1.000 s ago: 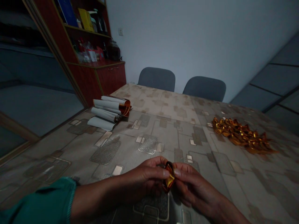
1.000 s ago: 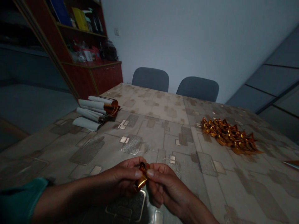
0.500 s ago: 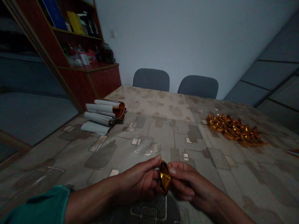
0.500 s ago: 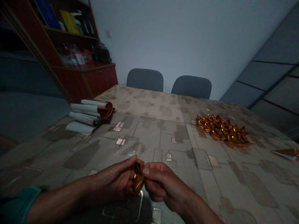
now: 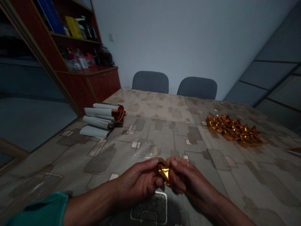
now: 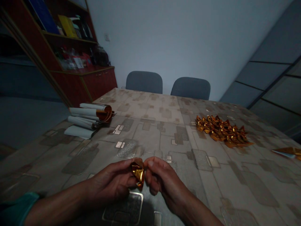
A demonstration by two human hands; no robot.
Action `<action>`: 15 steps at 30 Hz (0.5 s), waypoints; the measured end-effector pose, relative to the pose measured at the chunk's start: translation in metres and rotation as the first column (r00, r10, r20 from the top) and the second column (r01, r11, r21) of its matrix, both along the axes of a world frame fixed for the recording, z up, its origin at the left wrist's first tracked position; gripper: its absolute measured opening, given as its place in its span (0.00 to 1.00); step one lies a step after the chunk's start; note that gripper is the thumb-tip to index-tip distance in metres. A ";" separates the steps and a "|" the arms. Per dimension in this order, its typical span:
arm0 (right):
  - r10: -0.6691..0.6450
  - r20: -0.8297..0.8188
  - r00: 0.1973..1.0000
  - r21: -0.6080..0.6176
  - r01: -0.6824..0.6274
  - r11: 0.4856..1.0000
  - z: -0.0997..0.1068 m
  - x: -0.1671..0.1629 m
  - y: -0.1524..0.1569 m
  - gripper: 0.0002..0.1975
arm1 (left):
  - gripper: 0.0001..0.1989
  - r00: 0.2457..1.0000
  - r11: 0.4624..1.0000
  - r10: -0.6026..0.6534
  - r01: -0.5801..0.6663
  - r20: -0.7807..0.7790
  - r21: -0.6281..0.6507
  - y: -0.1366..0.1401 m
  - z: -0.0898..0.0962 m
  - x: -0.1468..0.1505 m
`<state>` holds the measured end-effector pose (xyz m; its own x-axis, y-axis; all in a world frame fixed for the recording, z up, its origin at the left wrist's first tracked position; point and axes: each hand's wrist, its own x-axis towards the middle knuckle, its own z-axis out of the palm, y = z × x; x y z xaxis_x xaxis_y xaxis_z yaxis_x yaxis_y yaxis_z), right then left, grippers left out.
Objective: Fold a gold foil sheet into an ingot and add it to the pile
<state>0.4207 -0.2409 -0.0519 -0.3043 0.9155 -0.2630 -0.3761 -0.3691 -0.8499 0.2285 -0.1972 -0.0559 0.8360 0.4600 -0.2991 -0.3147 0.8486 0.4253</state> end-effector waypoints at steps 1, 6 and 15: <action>-0.019 0.014 1.000 0.007 0.019 1.000 0.000 0.000 0.000 0.13 | 0.16 1.000 0.998 0.020 -0.019 0.021 -0.052 0.001 0.002 0.000; 0.062 -0.021 0.998 0.054 -0.061 0.997 -0.001 0.003 -0.004 0.16 | 0.17 0.988 0.984 0.139 -0.131 0.066 -0.118 0.002 0.007 0.000; -0.049 -0.059 0.997 0.101 0.055 0.993 0.004 0.000 0.000 0.18 | 0.20 0.986 0.978 0.167 -0.167 0.012 0.126 -0.002 0.000 0.002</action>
<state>0.4206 -0.2410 -0.0477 -0.2673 0.9517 -0.1508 -0.4408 -0.2600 -0.8591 0.2310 -0.1994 -0.0560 0.7447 0.6272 -0.2284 -0.4483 0.7235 0.5250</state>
